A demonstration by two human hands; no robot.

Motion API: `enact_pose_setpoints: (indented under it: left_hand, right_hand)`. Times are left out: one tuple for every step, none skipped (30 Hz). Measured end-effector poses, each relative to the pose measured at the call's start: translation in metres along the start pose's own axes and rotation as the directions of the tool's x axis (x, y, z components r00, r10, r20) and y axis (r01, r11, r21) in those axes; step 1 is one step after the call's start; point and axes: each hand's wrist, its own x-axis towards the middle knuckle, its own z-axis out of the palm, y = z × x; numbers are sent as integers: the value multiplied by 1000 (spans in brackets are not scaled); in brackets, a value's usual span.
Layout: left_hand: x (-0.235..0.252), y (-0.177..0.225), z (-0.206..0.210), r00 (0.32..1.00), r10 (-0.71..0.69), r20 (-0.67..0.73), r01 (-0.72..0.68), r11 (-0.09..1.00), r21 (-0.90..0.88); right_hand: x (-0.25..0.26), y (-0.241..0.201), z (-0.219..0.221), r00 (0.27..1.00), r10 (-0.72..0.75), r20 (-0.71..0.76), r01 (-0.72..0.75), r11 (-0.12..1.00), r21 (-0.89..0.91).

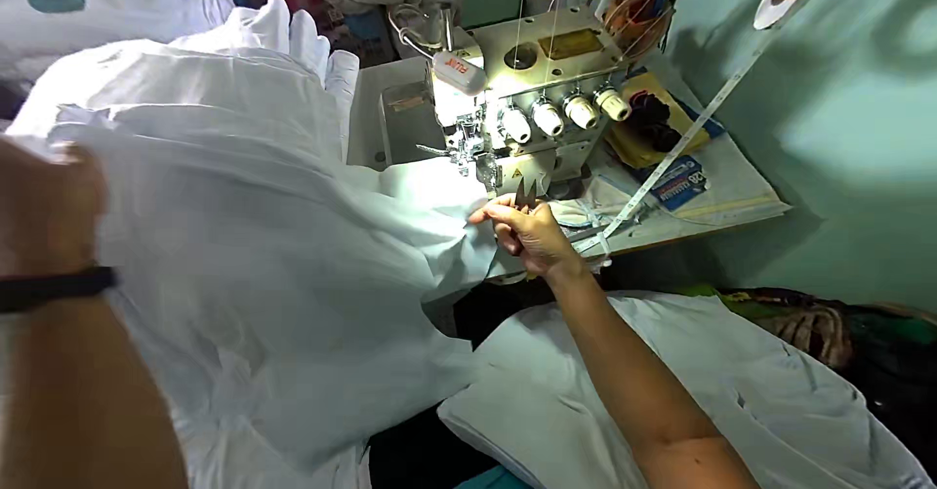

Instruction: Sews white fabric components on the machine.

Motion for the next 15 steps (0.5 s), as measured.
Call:
enact_pose_setpoints:
  left_hand:
    - [-20, 20, 7, 979, 201, -27, -202, 978, -56]
    - [-43, 43, 14, 923, 384, -38, -386, 914, -126]
    - [-67, 62, 22, 854, 520, -17, -512, 834, -207]
    - [-89, 74, 32, 782, 623, 27, -591, 754, -286]
    - [-107, 83, 44, 706, 704, 74, -639, 678, -363]
    - [-120, 87, 58, 632, 769, 96, -676, 608, -415]
    - [-129, 87, 75, 563, 822, 82, -727, 540, -424]
    - [-134, 83, 92, 503, 863, 49, -786, 480, -390]
    - [-138, 78, 110, 444, 896, 9, -850, 424, -313]
    - [-141, 74, 128, 394, 918, -39, -897, 374, -236]
    - [-144, 72, 143, 360, 928, -98, -920, 335, -203]
    - [-148, 76, 152, 329, 931, -159, -933, 295, -205]
    - [-151, 85, 154, 299, 930, -212, -941, 251, -226]
    - [-151, 100, 147, 277, 926, -256, -941, 208, -266]
    - [-149, 116, 134, 278, 920, -275, -930, 187, -316]
  right_hand:
    - [2, 4, 0, 999, 50, -15, -50, 999, 9]
    - [1, 9, 1, 996, 89, -21, -89, 996, 3]
    - [-2, 13, 2, 994, 108, -27, -108, 994, -7]
    - [-5, 16, 3, 993, 109, -38, -109, 994, -18]
    - [-8, 19, 4, 994, 93, -52, -95, 995, -28]
    - [-11, 22, 5, 996, 59, -62, -61, 997, -40]
    - [-12, 25, 5, 997, 9, -73, -13, 999, -52]
    - [-13, 27, 6, 995, -55, -83, 49, 997, -67]
    - [-12, 28, 7, 988, -130, -79, 124, 989, -84]
    - [-11, 29, 9, 976, -211, -54, 205, 974, -101]
    - [-9, 30, 13, 958, -288, -3, 286, 951, -115]
    - [-8, 28, 17, 935, -348, 70, 355, 926, -126]
    - [-6, 24, 22, 913, -382, 143, 401, 904, -150]
    - [-5, 18, 26, 897, -394, 200, 429, 884, -184]
    - [-4, 14, 28, 892, -389, 231, 439, 870, -227]
